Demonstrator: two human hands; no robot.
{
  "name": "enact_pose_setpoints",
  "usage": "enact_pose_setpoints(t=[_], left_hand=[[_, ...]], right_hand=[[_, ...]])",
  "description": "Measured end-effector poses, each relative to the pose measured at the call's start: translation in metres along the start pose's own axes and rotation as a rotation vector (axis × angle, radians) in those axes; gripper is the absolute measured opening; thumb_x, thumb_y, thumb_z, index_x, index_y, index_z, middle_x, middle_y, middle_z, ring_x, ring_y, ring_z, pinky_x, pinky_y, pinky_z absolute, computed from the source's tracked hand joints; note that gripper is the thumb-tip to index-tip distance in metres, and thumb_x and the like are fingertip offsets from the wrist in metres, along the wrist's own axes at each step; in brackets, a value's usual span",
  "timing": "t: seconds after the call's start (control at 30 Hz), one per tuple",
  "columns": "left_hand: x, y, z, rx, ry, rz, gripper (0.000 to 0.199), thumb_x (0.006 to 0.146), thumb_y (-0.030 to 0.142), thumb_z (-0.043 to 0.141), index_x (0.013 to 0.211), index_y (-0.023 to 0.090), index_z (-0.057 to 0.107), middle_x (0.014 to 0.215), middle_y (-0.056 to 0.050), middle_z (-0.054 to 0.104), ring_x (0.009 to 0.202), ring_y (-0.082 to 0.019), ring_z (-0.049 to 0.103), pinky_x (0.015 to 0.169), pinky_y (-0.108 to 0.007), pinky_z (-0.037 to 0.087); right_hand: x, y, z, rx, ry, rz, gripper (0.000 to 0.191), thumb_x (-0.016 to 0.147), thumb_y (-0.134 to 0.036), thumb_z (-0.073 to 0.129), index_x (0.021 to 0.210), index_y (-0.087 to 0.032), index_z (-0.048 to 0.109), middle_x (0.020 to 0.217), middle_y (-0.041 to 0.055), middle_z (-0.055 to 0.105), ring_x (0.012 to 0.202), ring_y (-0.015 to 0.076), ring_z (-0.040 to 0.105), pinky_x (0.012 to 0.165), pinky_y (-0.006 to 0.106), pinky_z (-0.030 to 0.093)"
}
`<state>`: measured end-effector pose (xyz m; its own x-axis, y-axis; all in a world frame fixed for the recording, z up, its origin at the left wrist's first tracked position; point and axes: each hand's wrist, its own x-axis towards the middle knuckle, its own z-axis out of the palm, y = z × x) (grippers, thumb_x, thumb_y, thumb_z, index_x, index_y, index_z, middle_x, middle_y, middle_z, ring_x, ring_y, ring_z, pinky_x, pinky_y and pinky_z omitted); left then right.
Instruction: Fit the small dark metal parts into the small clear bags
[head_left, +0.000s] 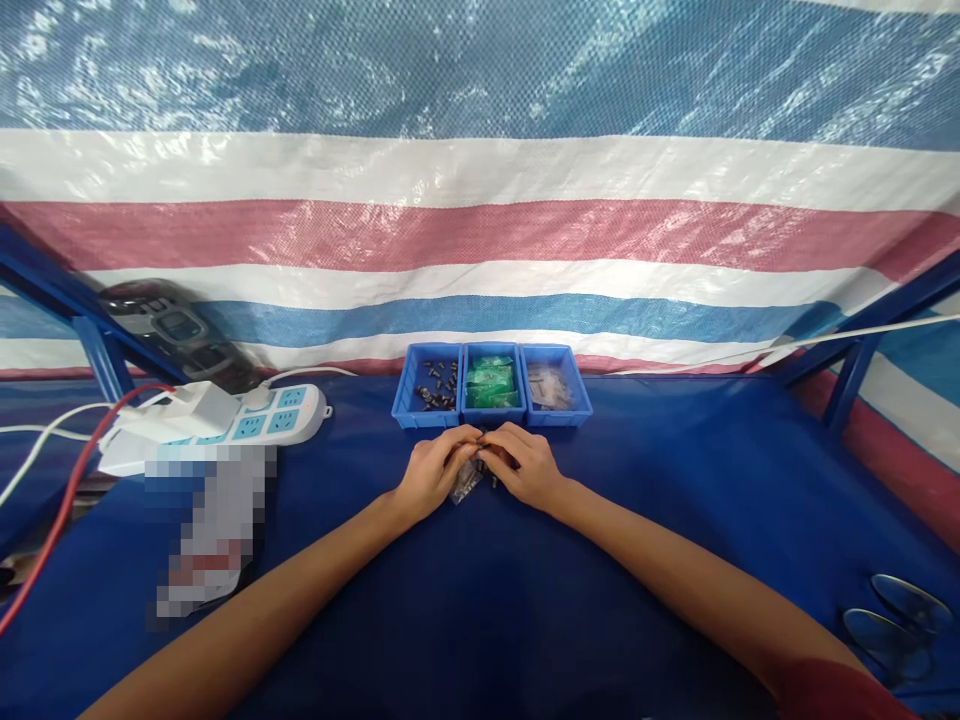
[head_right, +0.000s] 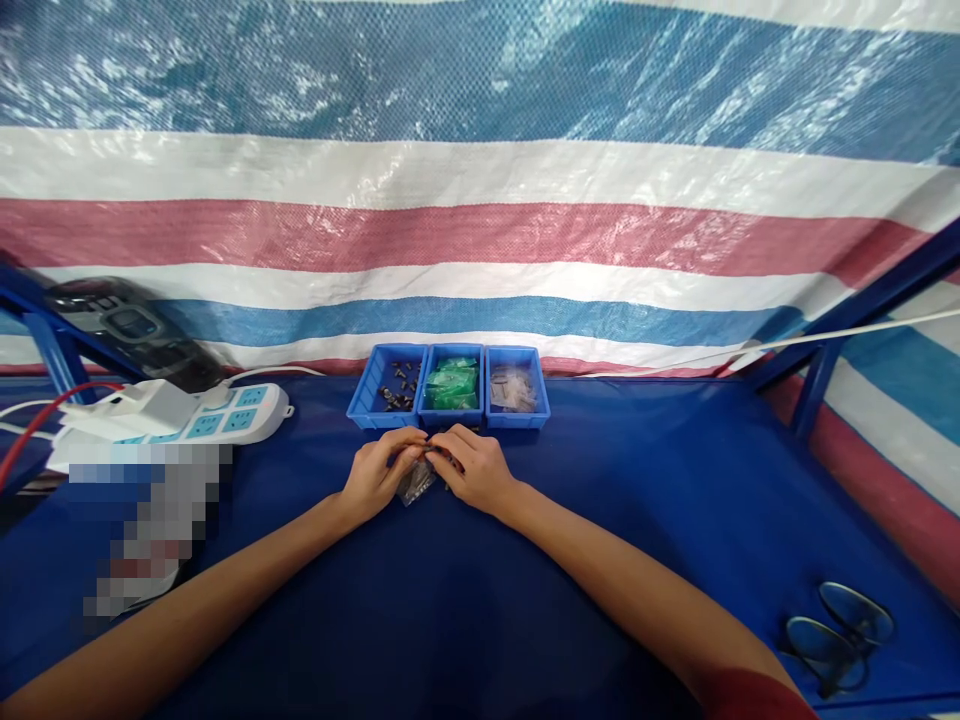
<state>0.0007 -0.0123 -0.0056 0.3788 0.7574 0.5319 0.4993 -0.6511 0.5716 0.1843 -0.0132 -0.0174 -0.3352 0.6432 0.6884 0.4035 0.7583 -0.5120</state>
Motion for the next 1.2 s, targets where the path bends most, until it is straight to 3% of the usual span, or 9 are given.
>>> enact_pose_setpoints(t=[0.2, 0.37, 0.5, 0.67, 0.8, 1.03, 1.2], left_hand=[[0.003, 0.005, -0.002, 0.035, 0.018, 0.002, 0.019, 0.093, 0.022, 0.044, 0.107, 0.019, 0.058, 0.094, -0.003, 0.069, 0.08, -0.012, 0.067, 0.073, -0.021, 0.053], [0.004, 0.008, -0.002, 0.061, 0.015, 0.024, 0.018, 0.089, 0.025, 0.053, 0.105, 0.019, 0.059, 0.092, -0.003, 0.068, 0.063, -0.009, 0.062, 0.062, -0.02, 0.051], [0.005, 0.009, -0.004, 0.052, 0.049, 0.049, 0.017, 0.089, 0.026, 0.054, 0.102, 0.018, 0.061, 0.093, -0.004, 0.068, 0.065, -0.01, 0.061, 0.066, -0.022, 0.052], [0.007, 0.014, -0.006, -0.008, 0.065, -0.063, 0.018, 0.088, 0.028, 0.055, 0.101, 0.019, 0.063, 0.095, -0.003, 0.069, 0.056, -0.007, 0.056, 0.059, -0.02, 0.05], [0.007, 0.015, -0.006, -0.024, 0.085, -0.115, 0.019, 0.086, 0.031, 0.056, 0.1, 0.019, 0.064, 0.079, 0.0, 0.069, 0.049, -0.006, 0.053, 0.055, -0.019, 0.048], [0.004, 0.008, -0.001, -0.037, 0.085, -0.043, 0.02, 0.09, 0.027, 0.051, 0.104, 0.02, 0.063, 0.095, -0.004, 0.07, 0.083, -0.014, 0.066, 0.078, -0.024, 0.052], [-0.001, 0.003, 0.001, -0.107, 0.052, -0.157, 0.023, 0.091, 0.033, 0.048, 0.108, 0.02, 0.057, 0.087, -0.002, 0.071, 0.073, -0.012, 0.068, 0.068, -0.021, 0.053]], right_hand=[[0.003, -0.006, -0.004, 0.009, 0.063, 0.046, 0.016, 0.093, -0.024, 0.046, 0.097, -0.016, 0.059, 0.071, 0.0029, 0.056, 0.053, 0.0109, 0.048, 0.051, 0.024, 0.042], [0.003, -0.006, -0.004, 0.012, 0.078, 0.046, 0.018, 0.094, -0.023, 0.044, 0.096, -0.016, 0.06, 0.073, 0.0046, 0.059, 0.059, 0.0127, 0.053, 0.056, 0.025, 0.045], [0.002, -0.004, -0.002, 0.011, 0.063, 0.034, 0.02, 0.094, -0.024, 0.043, 0.096, -0.016, 0.061, 0.076, 0.0059, 0.061, 0.065, 0.014, 0.056, 0.06, 0.026, 0.047], [0.003, -0.003, -0.002, 0.019, 0.027, 0.049, 0.022, 0.094, -0.023, 0.043, 0.091, -0.016, 0.063, 0.077, 0.0059, 0.059, 0.066, 0.0141, 0.056, 0.061, 0.026, 0.047], [0.004, -0.005, -0.004, 0.025, 0.047, 0.094, 0.023, 0.094, -0.022, 0.041, 0.091, -0.015, 0.063, 0.072, 0.0048, 0.057, 0.061, 0.0132, 0.053, 0.057, 0.026, 0.044], [0.003, -0.008, -0.006, 0.017, 0.066, 0.092, 0.02, 0.093, -0.025, 0.044, 0.1, -0.016, 0.06, 0.072, 0.0034, 0.057, 0.052, 0.0105, 0.048, 0.052, 0.024, 0.042], [0.002, -0.005, -0.003, 0.03, 0.041, 0.024, 0.02, 0.092, -0.026, 0.048, 0.105, -0.016, 0.06, 0.072, 0.0036, 0.058, 0.052, 0.0106, 0.048, 0.051, 0.024, 0.043]])
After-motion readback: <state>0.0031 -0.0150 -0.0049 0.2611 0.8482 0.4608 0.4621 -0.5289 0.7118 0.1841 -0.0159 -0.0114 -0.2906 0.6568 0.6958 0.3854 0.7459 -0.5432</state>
